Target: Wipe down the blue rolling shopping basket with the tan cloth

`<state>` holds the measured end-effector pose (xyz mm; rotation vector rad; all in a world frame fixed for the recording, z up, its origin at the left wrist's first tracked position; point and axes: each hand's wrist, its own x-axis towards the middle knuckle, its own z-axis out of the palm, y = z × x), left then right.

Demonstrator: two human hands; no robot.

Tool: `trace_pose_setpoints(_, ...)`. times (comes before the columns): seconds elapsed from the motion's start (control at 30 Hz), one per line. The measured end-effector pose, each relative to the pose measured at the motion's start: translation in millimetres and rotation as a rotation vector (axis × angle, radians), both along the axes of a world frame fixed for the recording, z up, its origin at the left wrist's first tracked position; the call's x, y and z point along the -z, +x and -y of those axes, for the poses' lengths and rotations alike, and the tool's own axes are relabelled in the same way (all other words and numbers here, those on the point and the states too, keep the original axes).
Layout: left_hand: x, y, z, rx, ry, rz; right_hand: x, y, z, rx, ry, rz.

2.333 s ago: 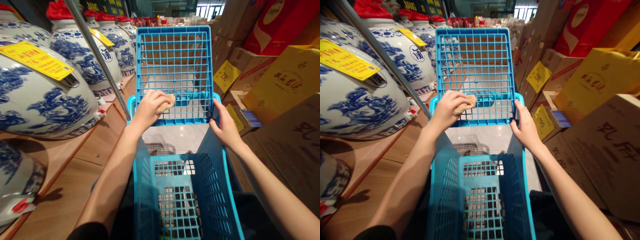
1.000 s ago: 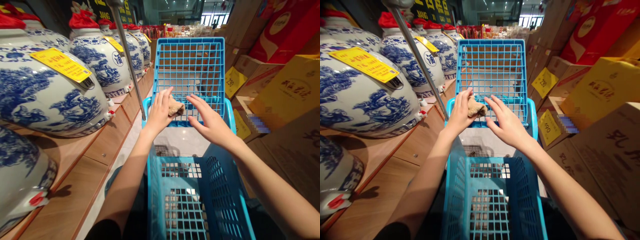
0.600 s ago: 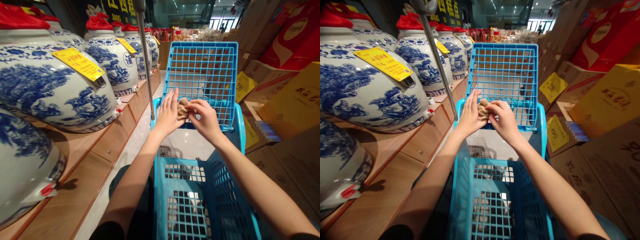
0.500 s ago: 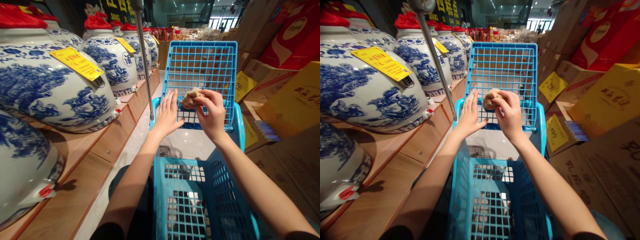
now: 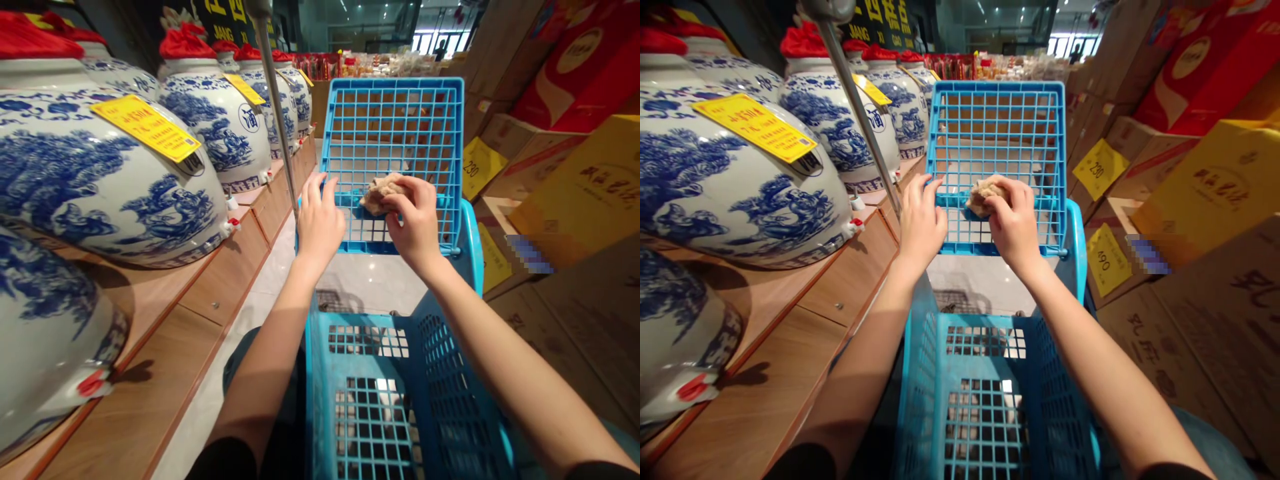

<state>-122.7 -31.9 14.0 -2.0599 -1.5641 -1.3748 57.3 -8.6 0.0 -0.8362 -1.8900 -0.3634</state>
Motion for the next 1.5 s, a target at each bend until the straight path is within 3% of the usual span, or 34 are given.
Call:
trace_pose_setpoints(0.2, 31.1, 5.4, -12.5, 0.019, -0.049, 0.033, 0.2, -3.5, 1.0, -0.015, -0.130, 0.096)
trace_pose_setpoints(0.4, 44.2, -9.7, -26.3, 0.142, -0.085, 0.390, 5.6, -8.6, 8.1, 0.051, -0.086, 0.060)
trace_pose_setpoints(0.57, 41.2, -15.9, -34.5, 0.227, -0.153, 0.658, 8.7, -23.8, 13.5, -0.148, -0.106, 0.308)
trace_pose_setpoints(0.73, 34.7, -19.6, -29.7, 0.263, -0.162, 0.762, 1.3, -2.5, -5.3, 0.027, -0.068, 0.035)
trace_pose_setpoints(0.8, 33.9, -19.9, -28.6, 0.292, -0.163, 0.805, 6.8, -3.9, -0.8, 0.021, -0.096, 0.015)
trace_pose_setpoints(0.93, 35.4, -18.9, -30.2, 0.325, -0.132, 0.881, 26.5, -33.5, 21.6, -0.164, -0.096, 0.284)
trace_pose_setpoints(1.03, 36.9, -19.6, -31.1, 0.316, -0.089, 0.884, 26.3, -44.1, 20.5, -0.233, -0.048, 0.422)
trace_pose_setpoints(1.17, 36.5, -20.6, -29.8, 0.321, -0.083, 0.913, 8.7, -23.4, 0.1, -0.070, -0.106, 0.194)
trace_pose_setpoints(1.27, 35.5, -19.8, -28.9, 0.336, -0.076, 0.942, 9.7, -18.3, 1.8, 0.016, -0.105, 0.088)
trace_pose_setpoints(1.4, 36.1, -19.0, -29.0, 0.332, -0.082, 0.947, 25.0, -39.9, 20.4, -0.142, -0.052, 0.346)
trace_pose_setpoints(1.5, 37.9, -20.3, -29.2, 0.316, -0.081, 0.926, 21.5, -40.6, 14.3, -0.205, -0.039, 0.401)
